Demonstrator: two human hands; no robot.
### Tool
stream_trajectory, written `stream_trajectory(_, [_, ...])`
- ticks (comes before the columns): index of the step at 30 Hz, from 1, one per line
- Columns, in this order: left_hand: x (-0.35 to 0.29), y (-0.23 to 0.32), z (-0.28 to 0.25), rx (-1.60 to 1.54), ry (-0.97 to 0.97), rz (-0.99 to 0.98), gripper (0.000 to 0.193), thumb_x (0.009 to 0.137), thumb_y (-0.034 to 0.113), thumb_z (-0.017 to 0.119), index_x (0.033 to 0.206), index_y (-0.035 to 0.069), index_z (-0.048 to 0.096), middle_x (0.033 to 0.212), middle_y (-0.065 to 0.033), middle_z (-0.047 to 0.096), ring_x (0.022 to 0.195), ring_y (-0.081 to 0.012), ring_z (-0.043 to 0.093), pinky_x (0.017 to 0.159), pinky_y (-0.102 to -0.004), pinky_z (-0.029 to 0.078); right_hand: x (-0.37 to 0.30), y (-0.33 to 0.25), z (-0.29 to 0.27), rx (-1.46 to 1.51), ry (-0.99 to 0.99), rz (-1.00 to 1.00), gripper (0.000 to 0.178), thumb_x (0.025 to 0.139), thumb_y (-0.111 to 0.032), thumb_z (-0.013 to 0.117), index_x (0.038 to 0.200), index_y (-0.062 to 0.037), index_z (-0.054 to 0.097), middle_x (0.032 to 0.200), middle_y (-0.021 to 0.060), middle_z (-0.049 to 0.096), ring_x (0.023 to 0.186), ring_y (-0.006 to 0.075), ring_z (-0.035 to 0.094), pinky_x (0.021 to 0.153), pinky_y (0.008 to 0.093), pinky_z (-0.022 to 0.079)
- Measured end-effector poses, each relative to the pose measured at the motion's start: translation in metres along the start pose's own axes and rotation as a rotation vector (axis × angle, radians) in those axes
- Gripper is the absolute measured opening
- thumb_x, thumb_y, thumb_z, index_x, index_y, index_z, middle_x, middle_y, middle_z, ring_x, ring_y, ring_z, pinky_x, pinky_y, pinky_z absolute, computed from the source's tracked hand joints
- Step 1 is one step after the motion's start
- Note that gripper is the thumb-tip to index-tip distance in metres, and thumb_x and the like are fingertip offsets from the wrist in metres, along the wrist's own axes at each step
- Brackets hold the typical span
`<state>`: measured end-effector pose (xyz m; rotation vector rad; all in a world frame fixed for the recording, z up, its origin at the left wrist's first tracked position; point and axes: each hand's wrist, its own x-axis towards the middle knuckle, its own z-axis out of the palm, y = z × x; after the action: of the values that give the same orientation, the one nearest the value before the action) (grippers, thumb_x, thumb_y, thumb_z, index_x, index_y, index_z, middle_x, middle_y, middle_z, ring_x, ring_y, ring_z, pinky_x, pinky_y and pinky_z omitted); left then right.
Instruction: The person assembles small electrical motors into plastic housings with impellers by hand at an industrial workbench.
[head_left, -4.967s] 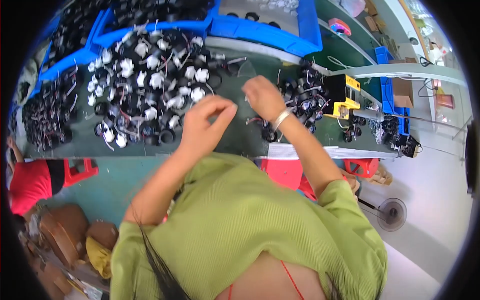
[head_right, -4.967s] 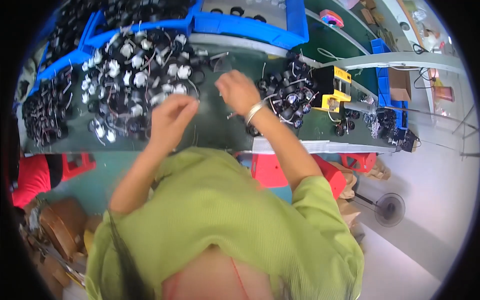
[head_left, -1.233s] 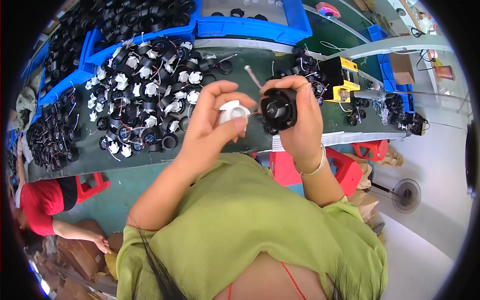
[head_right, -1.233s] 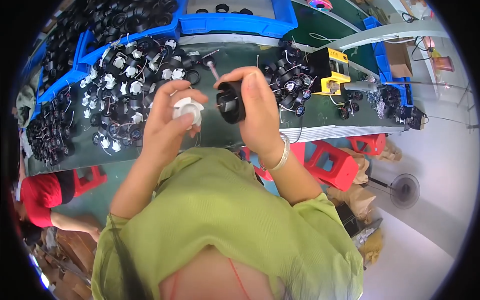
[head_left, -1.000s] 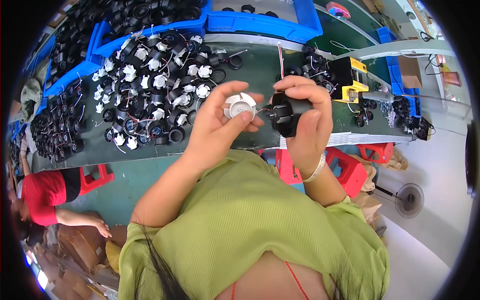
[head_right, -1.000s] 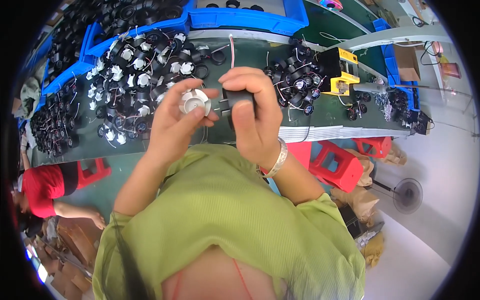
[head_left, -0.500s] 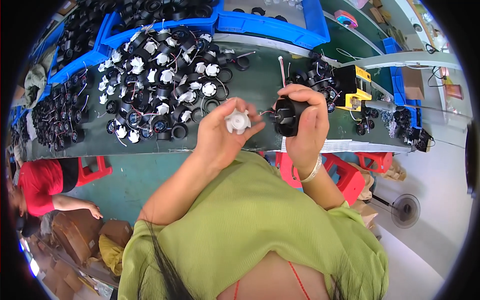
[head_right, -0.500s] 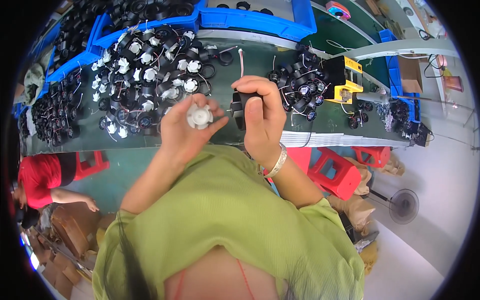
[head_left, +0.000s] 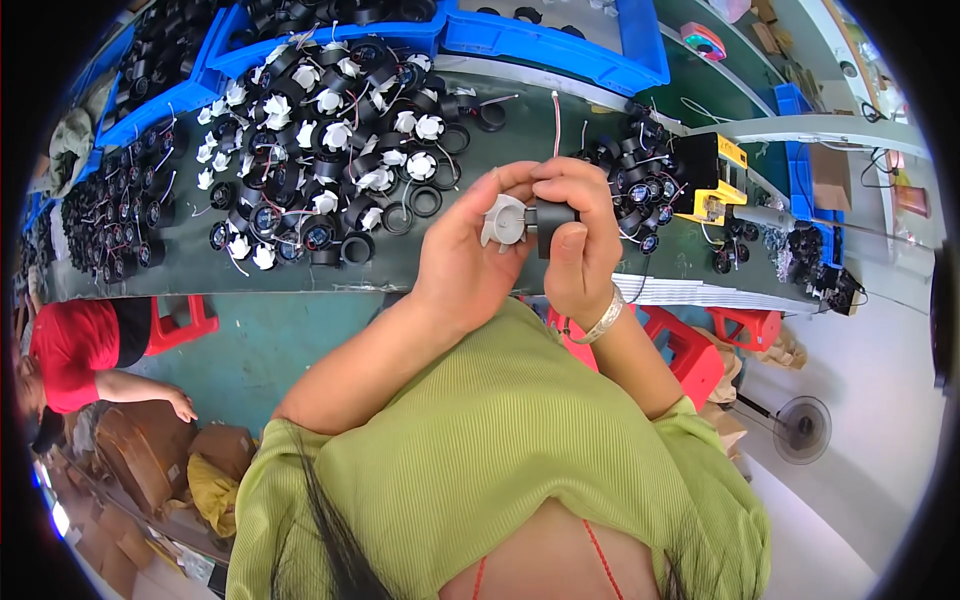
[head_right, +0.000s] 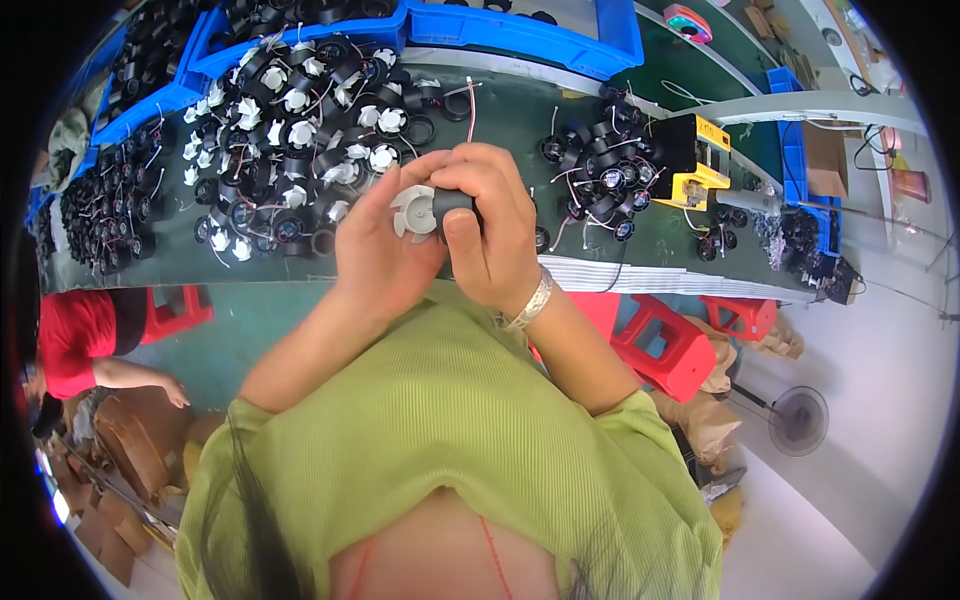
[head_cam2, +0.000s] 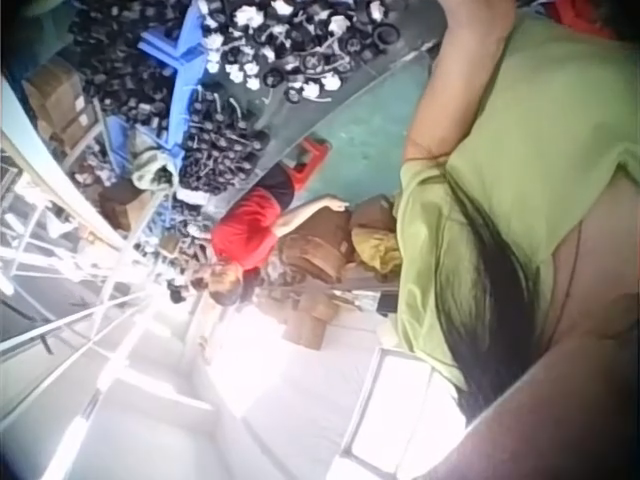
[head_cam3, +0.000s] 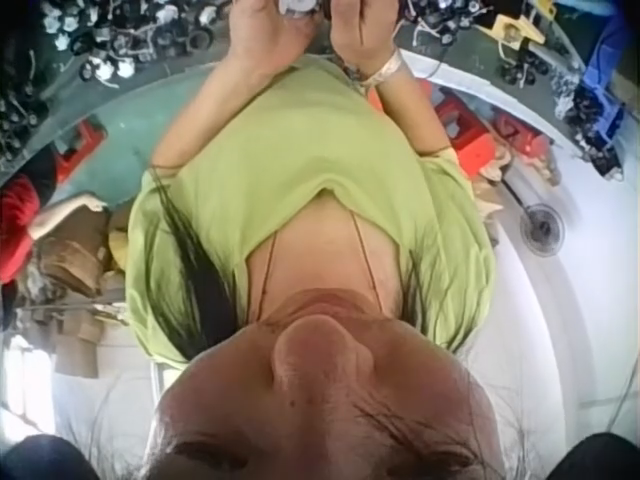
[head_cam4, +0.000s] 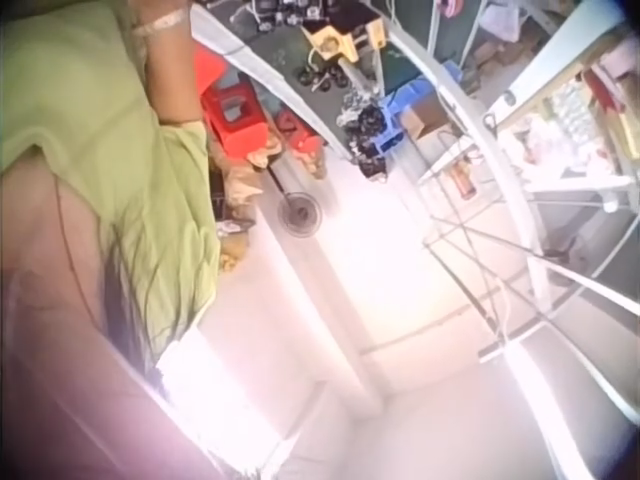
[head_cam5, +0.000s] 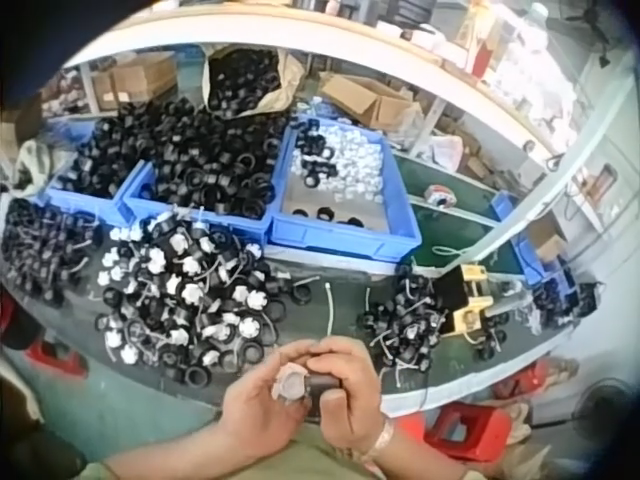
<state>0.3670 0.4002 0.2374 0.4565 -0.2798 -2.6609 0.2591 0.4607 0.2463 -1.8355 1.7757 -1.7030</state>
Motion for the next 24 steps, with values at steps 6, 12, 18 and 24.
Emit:
stream_trajectory(6, [-0.001,-0.001,0.001,0.026,-0.014,0.032,0.038,0.088,0.031,0.036,0.115,0.006,0.045,0.107,-0.0033,0.051,0.099,-0.0148,0.048,0.085,-0.0314,0.036,0.0,0.001,0.002,-0.029,-0.037,-0.048,0.032,0.087,-0.032,0.044,0.09,-0.0018,0.051,0.092,0.0157,0.054,0.079,0.0294,0.053,0.068,0.0346,0.044])
stream_trajectory(12, [-0.007,0.002,0.007,0.108,-0.051,0.045,0.04,0.09,0.032,0.035,0.122,0.008,0.038,0.116,-0.002,0.043,0.108,-0.0133,0.04,0.089,-0.0308,0.032,0.001,0.001,0.007,-0.1,-0.088,-0.097,0.027,0.085,-0.03,0.047,0.09,-0.0034,0.051,0.09,0.0144,0.053,0.074,0.0295,0.052,0.065,0.0352,0.043])
stream_trajectory(18, [-0.01,-0.005,-0.005,0.116,-0.189,0.012,0.047,0.093,0.036,0.027,0.134,0.014,0.022,0.13,-0.0021,0.03,0.119,-0.016,0.029,0.095,-0.0321,0.028,-0.006,-0.013,0.01,-0.092,-0.213,0.006,0.016,0.078,-0.017,0.047,0.087,-0.0036,0.048,0.087,0.0145,0.047,0.075,0.0304,0.047,0.067,0.0373,0.038])
stream_trajectory(24, [-0.004,-0.008,-0.064,0.063,0.192,-0.154,0.036,0.092,0.033,0.033,0.122,0.012,0.035,0.117,-0.0039,0.043,0.11,-0.0174,0.042,0.091,-0.0348,0.037,-0.04,0.026,0.039,-0.015,-0.487,0.414,0.039,0.079,-0.022,0.047,0.112,-0.0026,0.041,0.101,0.0162,0.048,0.093,0.0315,0.046,0.077,0.0378,0.036])
